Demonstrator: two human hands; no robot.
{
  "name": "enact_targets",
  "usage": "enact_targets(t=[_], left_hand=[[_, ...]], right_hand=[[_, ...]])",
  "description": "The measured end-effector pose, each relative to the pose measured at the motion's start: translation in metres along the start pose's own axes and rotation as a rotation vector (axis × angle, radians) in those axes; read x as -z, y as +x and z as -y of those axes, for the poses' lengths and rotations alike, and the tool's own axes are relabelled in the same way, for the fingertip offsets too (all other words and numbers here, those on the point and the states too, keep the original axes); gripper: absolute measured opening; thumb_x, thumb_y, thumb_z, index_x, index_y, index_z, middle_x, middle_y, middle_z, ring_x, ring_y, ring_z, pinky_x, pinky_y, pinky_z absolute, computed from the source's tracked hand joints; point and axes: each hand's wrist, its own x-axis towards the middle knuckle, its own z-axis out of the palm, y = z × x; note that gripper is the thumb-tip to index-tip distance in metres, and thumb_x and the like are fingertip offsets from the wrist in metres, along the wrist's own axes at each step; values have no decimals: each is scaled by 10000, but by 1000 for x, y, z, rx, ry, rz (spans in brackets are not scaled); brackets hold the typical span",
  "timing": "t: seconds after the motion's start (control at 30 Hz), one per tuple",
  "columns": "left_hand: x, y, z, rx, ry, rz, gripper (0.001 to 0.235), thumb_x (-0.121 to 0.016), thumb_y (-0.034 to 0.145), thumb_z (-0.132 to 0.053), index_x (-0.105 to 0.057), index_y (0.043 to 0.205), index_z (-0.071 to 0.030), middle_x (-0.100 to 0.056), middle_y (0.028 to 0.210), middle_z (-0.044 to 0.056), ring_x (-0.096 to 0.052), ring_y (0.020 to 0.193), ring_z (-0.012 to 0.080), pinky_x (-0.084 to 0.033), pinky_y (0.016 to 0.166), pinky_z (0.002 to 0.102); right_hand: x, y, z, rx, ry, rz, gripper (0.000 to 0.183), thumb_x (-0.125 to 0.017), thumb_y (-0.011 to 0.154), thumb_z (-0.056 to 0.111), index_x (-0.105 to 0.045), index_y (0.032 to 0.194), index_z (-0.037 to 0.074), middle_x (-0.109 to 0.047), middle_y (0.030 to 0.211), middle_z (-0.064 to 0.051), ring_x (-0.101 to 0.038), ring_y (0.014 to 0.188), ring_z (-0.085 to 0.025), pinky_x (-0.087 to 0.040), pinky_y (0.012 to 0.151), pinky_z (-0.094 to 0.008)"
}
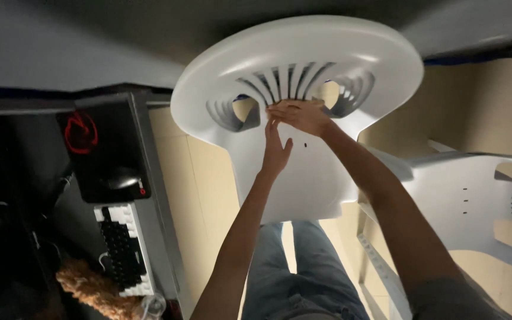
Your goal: The person repeatedly lifts white plastic chairs from a stack, wipes the underside and seat with a cloth, and returns them to the stack. The task is performed in a room with a desk and computer equipment visible in the background.
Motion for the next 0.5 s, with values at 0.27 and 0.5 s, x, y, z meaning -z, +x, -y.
enact_targets(t=[0.27, 0.5], left_hand=[[34, 10, -124, -256, -52, -148, 799, -640, 988, -59, -182, 1640, -1, -93, 1712, 236, -144, 1615, 414, -272, 1311, 479], [36, 36, -214, -505, 158, -310, 1026, -702, 986, -154, 58, 1662, -16, 113, 1742, 204, 73, 1632, 437, -60, 1344, 569]], right_hand=[[98, 11, -7, -77, -176, -180, 410, -691, 1022, 172, -613, 1425, 167, -428, 1686, 69, -383, 1541, -85, -383, 1139, -289], [242, 34, 6, -221, -817, -271, 493, -613, 1019, 202, -656, 1506, 266, -481, 1653, 92, -386, 1543, -115, -326, 863, -302]])
